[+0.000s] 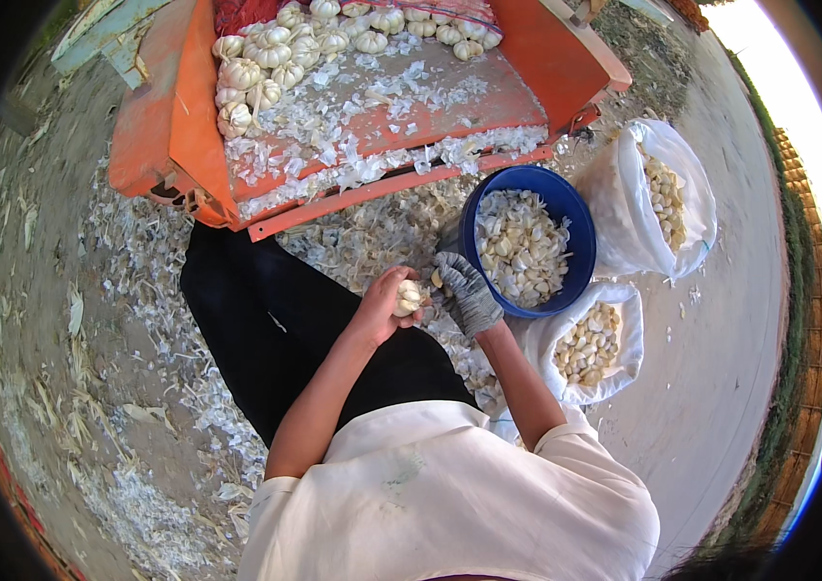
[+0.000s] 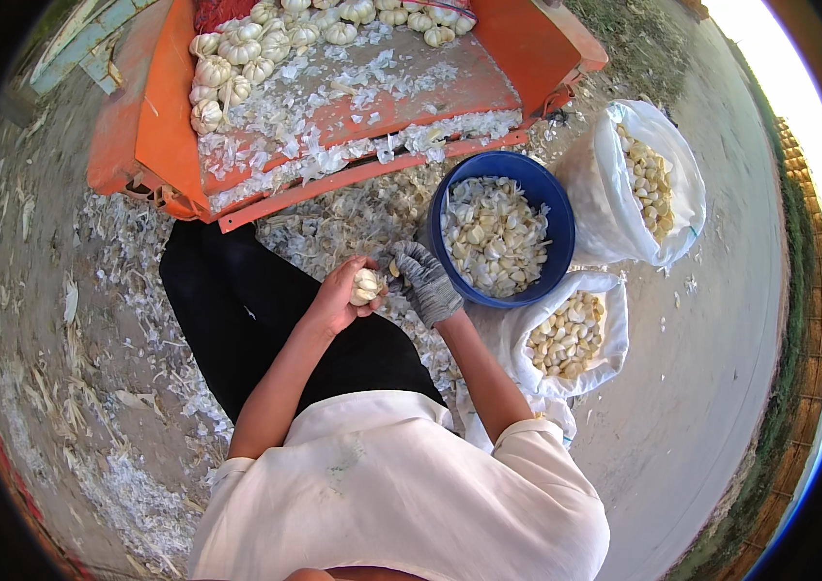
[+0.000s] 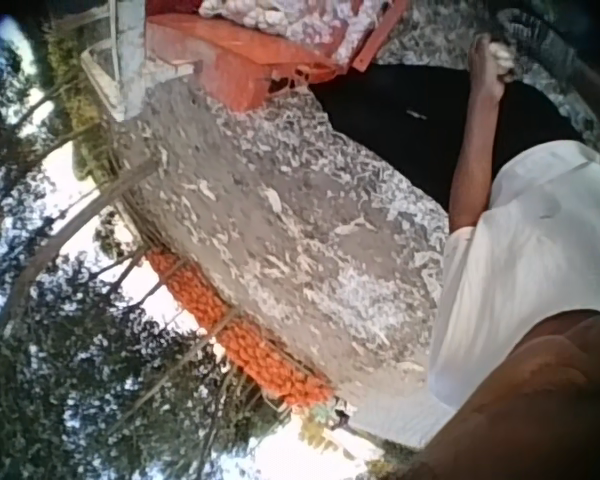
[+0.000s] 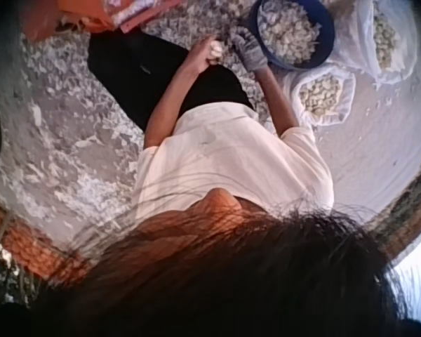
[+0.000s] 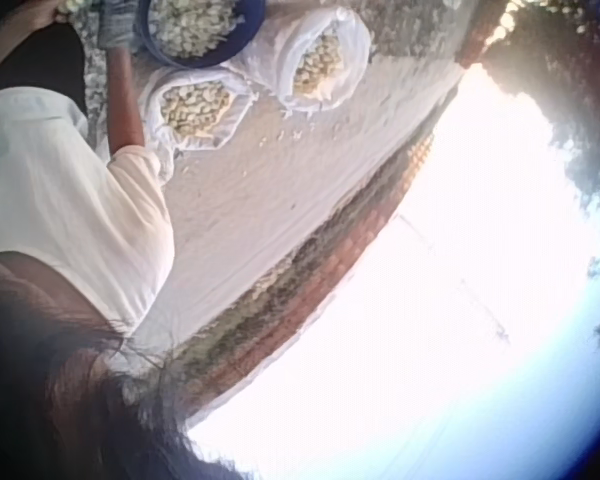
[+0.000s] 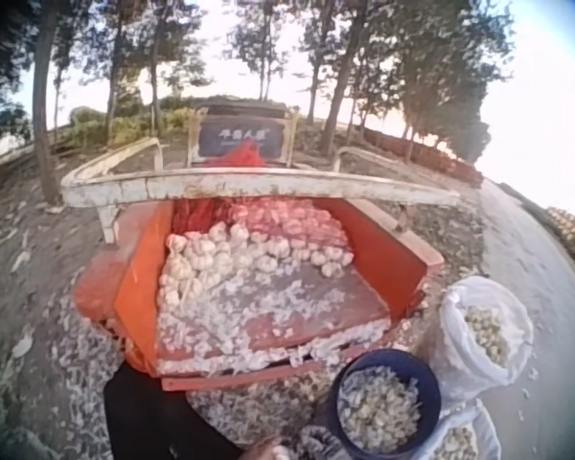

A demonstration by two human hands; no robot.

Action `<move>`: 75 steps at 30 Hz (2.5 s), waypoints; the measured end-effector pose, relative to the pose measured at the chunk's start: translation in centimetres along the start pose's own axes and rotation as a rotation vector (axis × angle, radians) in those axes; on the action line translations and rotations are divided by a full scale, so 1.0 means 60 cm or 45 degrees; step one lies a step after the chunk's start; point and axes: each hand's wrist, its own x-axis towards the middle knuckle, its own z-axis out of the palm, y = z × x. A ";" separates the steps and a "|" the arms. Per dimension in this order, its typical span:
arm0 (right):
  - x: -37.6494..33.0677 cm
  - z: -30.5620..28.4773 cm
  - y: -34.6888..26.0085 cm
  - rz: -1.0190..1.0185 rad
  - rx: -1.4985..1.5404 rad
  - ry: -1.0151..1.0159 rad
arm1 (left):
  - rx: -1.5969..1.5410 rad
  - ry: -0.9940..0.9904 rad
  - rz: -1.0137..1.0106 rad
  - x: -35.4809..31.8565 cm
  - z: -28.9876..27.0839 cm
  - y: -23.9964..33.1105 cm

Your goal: The person repeatedly picks garlic bulbs from a red cart, peels them by hand, and places the peeled cloves into a blue bucket. The person also occasionally transfers peeled garlic into a white sack on the ground.

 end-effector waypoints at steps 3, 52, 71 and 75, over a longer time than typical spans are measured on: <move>-0.006 -0.009 -0.028 0.071 0.460 0.015 | -0.045 -0.051 0.077 0.004 -0.005 -0.001; -0.120 -0.147 -0.081 -0.434 -0.412 0.622 | 0.046 -0.226 0.270 -0.007 0.011 0.001; -0.022 -0.011 0.003 -0.351 -0.489 -0.061 | 0.845 -0.183 0.737 0.005 0.013 -0.022; -0.003 -0.030 0.012 -0.522 -0.538 -0.073 | 1.035 -0.103 0.722 0.006 0.037 -0.010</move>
